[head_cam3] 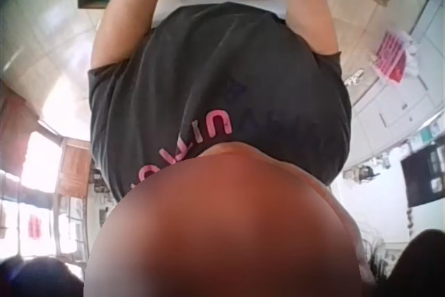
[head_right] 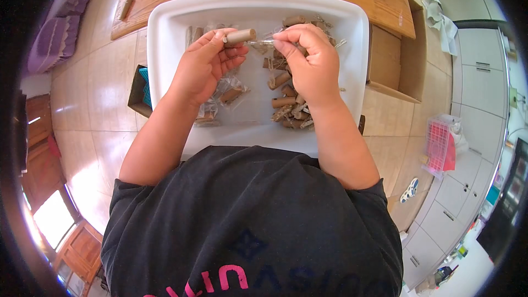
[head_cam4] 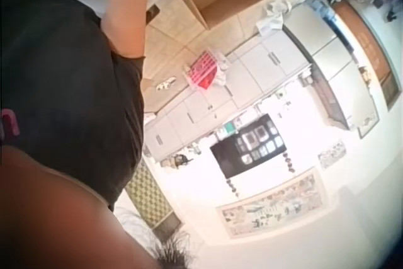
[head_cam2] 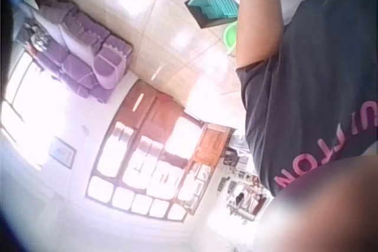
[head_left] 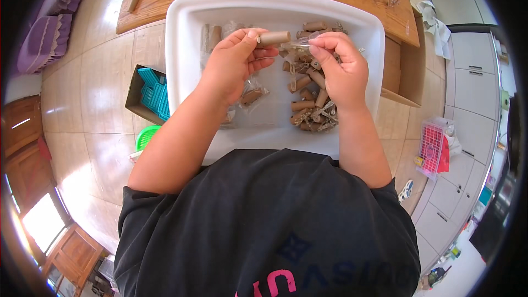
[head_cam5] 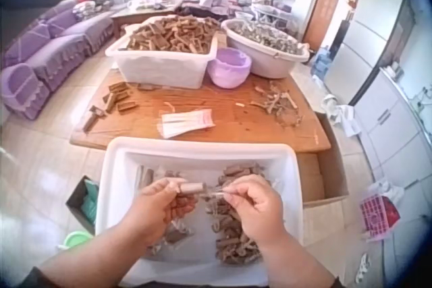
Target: Packaging small cardboard tubes into clear plastic bags.
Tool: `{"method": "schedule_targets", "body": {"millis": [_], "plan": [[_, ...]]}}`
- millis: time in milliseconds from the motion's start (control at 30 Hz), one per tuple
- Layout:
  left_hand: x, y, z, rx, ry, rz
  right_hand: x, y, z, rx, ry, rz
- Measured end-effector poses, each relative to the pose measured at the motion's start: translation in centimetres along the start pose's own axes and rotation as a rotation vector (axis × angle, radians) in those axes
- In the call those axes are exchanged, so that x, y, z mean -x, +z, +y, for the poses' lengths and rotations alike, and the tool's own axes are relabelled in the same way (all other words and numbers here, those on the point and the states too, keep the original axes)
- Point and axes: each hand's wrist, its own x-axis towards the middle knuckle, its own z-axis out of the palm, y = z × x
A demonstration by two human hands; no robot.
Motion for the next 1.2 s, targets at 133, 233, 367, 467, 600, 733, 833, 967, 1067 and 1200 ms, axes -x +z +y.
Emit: {"method": "schedule_targets", "body": {"millis": [133,233,367,467,600,733,833,967,1067,1200], "plan": [[-0.3,-0.6,-0.8,-0.063,0.085,0.042,-0.1,0.1,-1.2,0.330,-0.453,-0.044],[-0.5,-1.1,-0.8,-0.049,0.022,-0.015,0.3,0.4,-1.5,0.365,-0.574,-0.244],[0.0,0.0,-0.2,0.082,-0.031,0.029,0.3,0.3,-0.9,0.356,-0.488,-0.237],[0.1,-0.3,0.0,0.116,-0.030,-0.011,0.1,0.0,-0.1,0.349,-0.355,-0.048],[0.2,-0.2,0.3,0.132,-0.021,-0.040,0.1,-0.2,0.4,0.172,-0.179,-0.103],[0.3,-0.3,0.6,0.168,-0.023,-0.011,0.5,0.3,0.1,-0.083,-0.038,-0.168],[0.1,-0.6,0.6,0.191,-0.021,-0.036,0.8,0.6,0.0,-0.038,-0.050,-0.183],[0.0,-0.7,0.5,0.196,-0.020,-0.040,0.6,0.1,0.1,0.111,-0.115,-0.199],[0.1,-0.3,0.6,0.120,-0.013,0.014,0.6,0.2,-0.4,0.118,-0.049,-0.163],[0.2,-0.8,0.5,-0.055,0.025,0.013,0.8,0.4,-0.3,0.052,0.183,-0.159]]}}
